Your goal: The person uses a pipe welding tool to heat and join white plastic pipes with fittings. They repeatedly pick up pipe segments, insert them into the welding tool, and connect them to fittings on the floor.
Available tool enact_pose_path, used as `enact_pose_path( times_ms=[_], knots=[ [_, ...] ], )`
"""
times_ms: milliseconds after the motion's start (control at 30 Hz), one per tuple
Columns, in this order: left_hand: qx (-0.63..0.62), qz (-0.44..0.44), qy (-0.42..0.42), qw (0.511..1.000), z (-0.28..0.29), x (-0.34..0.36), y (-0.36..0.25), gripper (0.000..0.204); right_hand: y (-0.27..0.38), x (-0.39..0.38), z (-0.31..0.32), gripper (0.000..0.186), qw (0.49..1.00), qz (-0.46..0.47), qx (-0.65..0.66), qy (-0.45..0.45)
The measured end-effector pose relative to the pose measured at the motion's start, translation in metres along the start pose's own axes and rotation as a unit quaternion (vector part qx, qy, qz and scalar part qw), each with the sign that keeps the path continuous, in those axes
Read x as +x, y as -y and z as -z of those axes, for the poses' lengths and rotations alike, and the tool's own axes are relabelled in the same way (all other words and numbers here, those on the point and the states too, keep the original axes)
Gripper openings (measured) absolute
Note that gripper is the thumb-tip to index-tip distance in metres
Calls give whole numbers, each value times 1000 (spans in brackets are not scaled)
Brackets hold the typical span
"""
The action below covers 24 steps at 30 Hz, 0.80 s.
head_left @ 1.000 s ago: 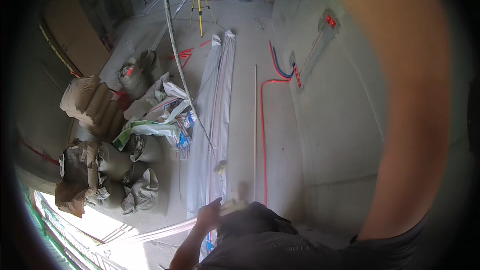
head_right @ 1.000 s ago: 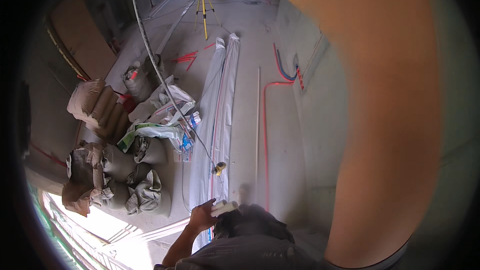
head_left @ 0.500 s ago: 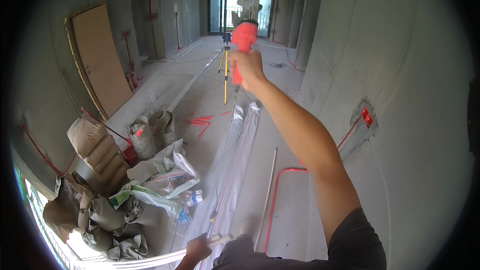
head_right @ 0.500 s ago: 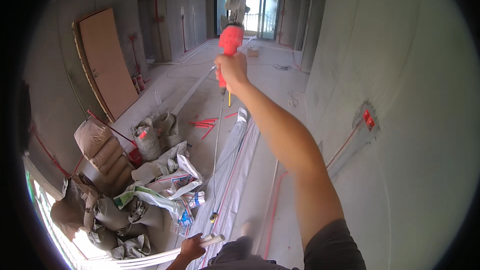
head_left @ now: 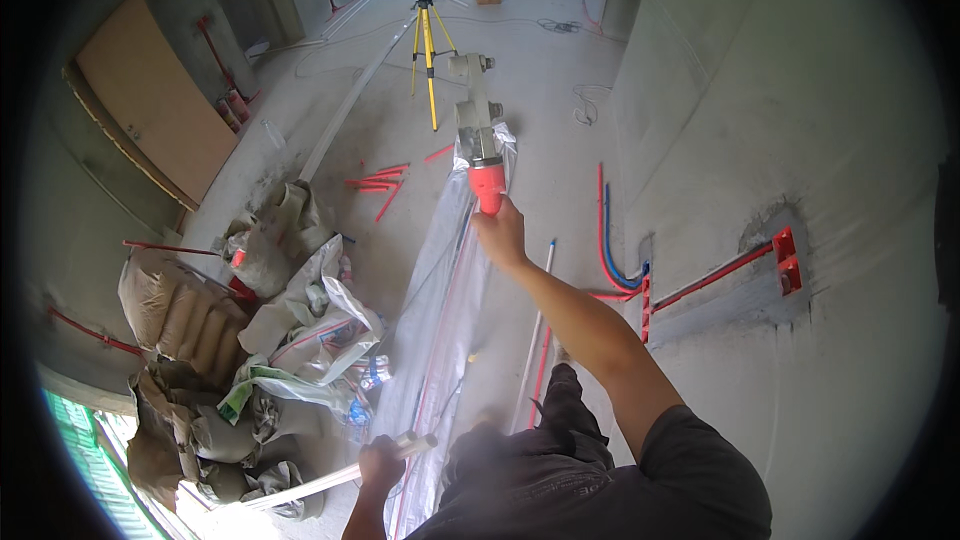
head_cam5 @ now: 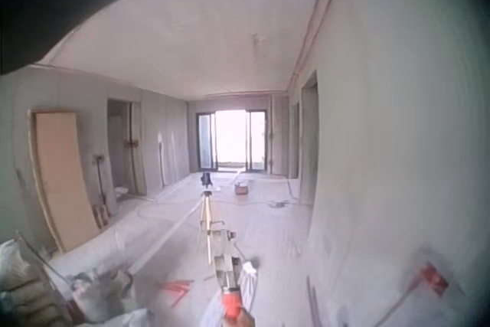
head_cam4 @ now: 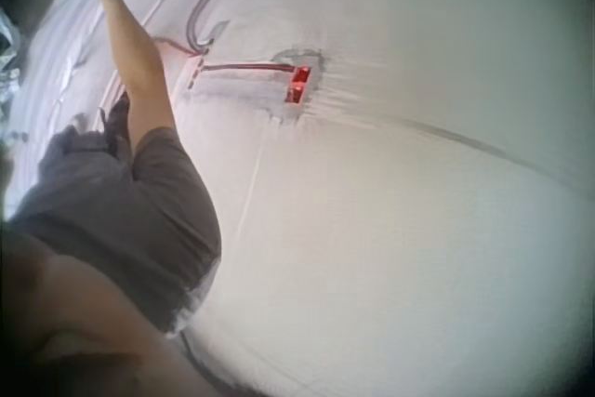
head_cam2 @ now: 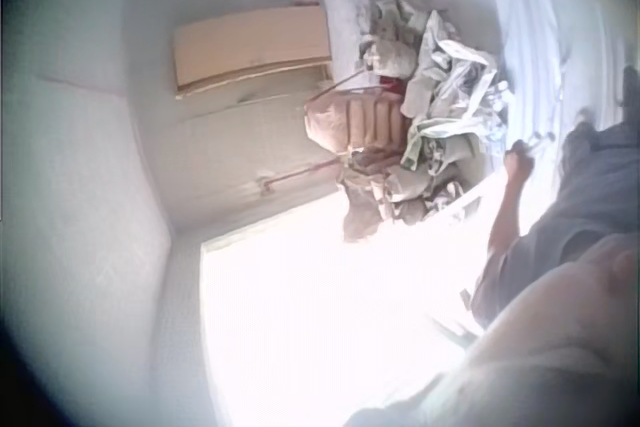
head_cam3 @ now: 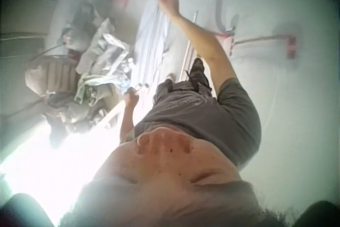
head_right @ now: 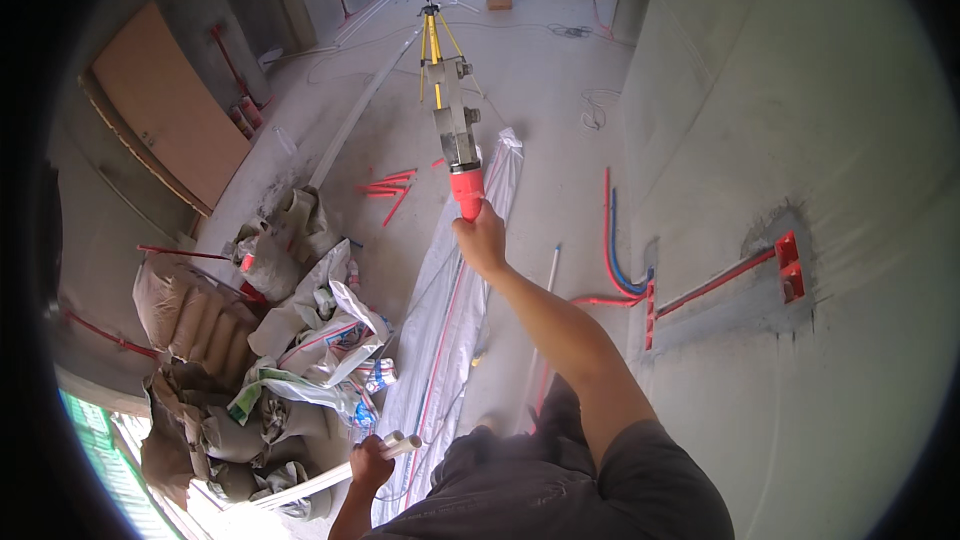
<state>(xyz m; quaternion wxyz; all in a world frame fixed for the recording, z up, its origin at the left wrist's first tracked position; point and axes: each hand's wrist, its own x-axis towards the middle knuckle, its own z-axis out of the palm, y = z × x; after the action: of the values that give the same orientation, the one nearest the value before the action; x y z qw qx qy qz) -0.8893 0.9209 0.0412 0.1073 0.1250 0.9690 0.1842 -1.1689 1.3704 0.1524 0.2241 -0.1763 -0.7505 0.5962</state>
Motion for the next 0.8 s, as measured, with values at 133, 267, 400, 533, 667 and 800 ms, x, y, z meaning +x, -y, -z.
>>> enact_pose_path(
  times_ms=[133, 267, 400, 533, 667, 800],
  knots=[
    [14, 46, 16, 999, -36, 56, -62, 11, -71, 51, 30, 34, 999, -15, -30, 2],
    [36, 57, 31, 997, -43, 121, -129, 13, -100, 105, 54, 35, 998, -48, -35, 26],
    [18, 75, 39, 996, -47, 168, -189, 15, -128, 159, 68, 36, 994, -98, -27, 36],
    [41, 76, 65, 994, -49, 218, -229, 17, -155, 205, 67, 35, 971, -237, -3, 26],
    [32, 60, 42, 997, -50, 268, -239, 20, -195, 250, 79, 36, 968, -247, -46, -7],
    [32, 61, 28, 997, -62, 334, -234, 18, -244, 302, 82, 38, 962, -243, -119, -21]
  ],
)
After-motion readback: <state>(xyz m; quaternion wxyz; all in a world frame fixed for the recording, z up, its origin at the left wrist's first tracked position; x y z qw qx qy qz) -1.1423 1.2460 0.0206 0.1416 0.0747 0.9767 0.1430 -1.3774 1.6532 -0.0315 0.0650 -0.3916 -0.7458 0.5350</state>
